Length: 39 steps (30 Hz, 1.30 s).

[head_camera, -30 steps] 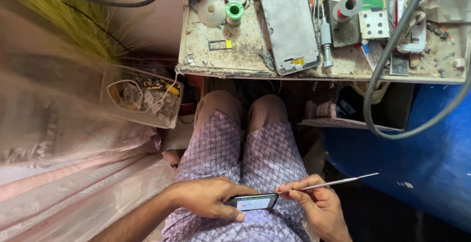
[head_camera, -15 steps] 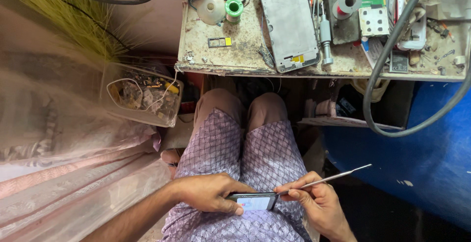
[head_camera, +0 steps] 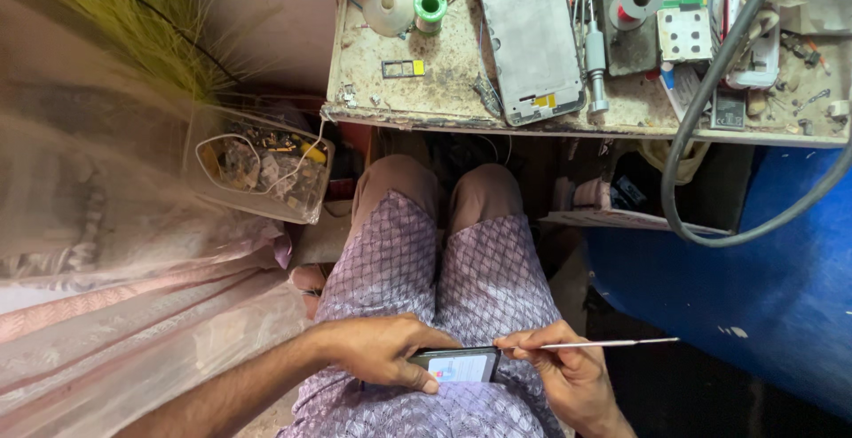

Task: The person uses a metal prying tool to separate the back cover of a smartphone. They carefully pry along the edges and then lift the cover off, revealing the internal battery and components.

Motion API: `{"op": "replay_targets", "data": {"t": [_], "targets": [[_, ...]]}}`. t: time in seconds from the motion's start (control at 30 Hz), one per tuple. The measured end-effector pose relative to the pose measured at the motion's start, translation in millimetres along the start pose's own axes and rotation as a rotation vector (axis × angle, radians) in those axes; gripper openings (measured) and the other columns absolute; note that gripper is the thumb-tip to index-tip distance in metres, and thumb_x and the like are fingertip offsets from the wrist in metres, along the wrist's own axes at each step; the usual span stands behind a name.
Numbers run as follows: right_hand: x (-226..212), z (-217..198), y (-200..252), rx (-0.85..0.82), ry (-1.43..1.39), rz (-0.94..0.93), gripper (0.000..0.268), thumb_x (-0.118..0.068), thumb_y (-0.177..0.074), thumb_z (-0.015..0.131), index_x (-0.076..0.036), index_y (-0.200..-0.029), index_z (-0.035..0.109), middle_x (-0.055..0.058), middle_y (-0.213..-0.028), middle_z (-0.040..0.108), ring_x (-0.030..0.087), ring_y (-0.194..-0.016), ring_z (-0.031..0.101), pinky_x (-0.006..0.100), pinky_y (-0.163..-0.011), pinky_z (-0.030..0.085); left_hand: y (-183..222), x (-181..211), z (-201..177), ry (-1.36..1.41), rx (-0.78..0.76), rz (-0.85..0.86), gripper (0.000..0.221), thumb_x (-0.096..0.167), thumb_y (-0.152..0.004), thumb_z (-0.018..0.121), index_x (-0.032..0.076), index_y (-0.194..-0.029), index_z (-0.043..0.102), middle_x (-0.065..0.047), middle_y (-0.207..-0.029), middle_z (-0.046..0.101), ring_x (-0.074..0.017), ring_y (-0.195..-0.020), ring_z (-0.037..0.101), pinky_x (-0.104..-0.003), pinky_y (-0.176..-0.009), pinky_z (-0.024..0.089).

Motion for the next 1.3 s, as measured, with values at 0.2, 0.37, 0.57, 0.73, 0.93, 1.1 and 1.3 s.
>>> {"op": "replay_targets", "data": {"t": [0.2,0.37,0.57,0.73,0.93,1.1,1.3], "targets": [[-13.6,7.8,3.3,-0.017,0.202,-0.165,0.009,0.004,-0.095,0.060,0.000,-0.100,0.066,0.018,-0.100,0.082,0.026,-0.097,0.082,0.035,-0.082,0.065,-0.4,0.3,5.1,-0.012,0.028,0.062,0.069,0.039,-0.088,0.074,-0.004,-0.140,0.058,-0.020,-0.103,0.074,-0.0284,-0.091,0.072,-0.041,-0.078,0.056],[-24.9,15.8,2.3,-0.022,0.360,-0.269,0.008,0.003,-0.092,0.067,-0.001,-0.098,0.066,0.016,-0.098,0.082,0.023,-0.090,0.083,0.031,-0.076,0.065,2.1,1.5,8.5,-0.038,0.034,0.018,0.066,0.036,-0.088,0.074,-0.005,-0.138,0.058,-0.021,-0.096,0.074,-0.0311,-0.087,0.072,-0.042,-0.076,0.055],[-27.6,20.1,0.3,-0.047,0.329,-0.334,0.007,0.003,-0.092,0.067,0.000,-0.098,0.065,0.018,-0.098,0.081,0.025,-0.094,0.083,0.032,-0.077,0.066,1.8,5.0,8.7,-0.028,0.050,0.037,0.064,0.035,-0.089,0.075,-0.006,-0.136,0.058,-0.021,-0.094,0.073,-0.0306,-0.085,0.073,-0.041,-0.075,0.057],[-29.4,23.1,-0.6,-0.054,0.297,-0.359,0.008,0.005,-0.093,0.066,0.000,-0.099,0.063,0.019,-0.099,0.081,0.027,-0.096,0.082,0.033,-0.078,0.067,2.6,4.0,11.5,-0.024,0.048,0.026,0.064,0.035,-0.089,0.075,-0.006,-0.134,0.058,-0.021,-0.092,0.073,-0.0309,-0.083,0.072,-0.041,-0.074,0.056],[-11.5,22.1,-0.4,-0.027,0.232,-0.307,0.007,0.004,-0.094,0.065,-0.001,-0.099,0.062,0.020,-0.101,0.081,0.028,-0.096,0.082,0.036,-0.081,0.067,3.6,4.3,11.2,-0.020,0.070,-0.010,0.062,0.033,-0.086,0.077,-0.004,-0.133,0.059,-0.020,-0.091,0.073,-0.0308,-0.082,0.072,-0.042,-0.072,0.056],[22.0,1.5,11.7,0.204,-0.170,-0.076,0.008,0.001,-0.098,0.066,0.002,-0.101,0.058,0.029,-0.102,0.078,0.033,-0.091,0.079,0.044,-0.083,0.066,2.0,27.1,13.9,-0.076,0.078,0.073,0.049,0.025,-0.090,0.070,0.001,-0.132,0.065,-0.019,-0.091,0.074,-0.0304,-0.078,0.071,-0.043,-0.072,0.054],[7.3,-44.5,1.9,0.411,-0.313,0.010,0.011,-0.007,-0.100,0.058,0.000,-0.107,0.054,0.030,-0.104,0.074,0.036,-0.097,0.077,0.044,-0.081,0.065,12.2,20.6,-8.2,0.060,0.111,0.037,0.060,0.034,-0.088,0.074,0.002,-0.137,0.063,-0.015,-0.107,0.075,-0.0221,-0.094,0.071,-0.035,-0.083,0.056]]}}
Point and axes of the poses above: each hand's wrist, its own y-axis away from the middle knuckle, its own z-axis out of the palm, x = y × z, the point moved 9 cm from there along -y, towards the middle knuckle
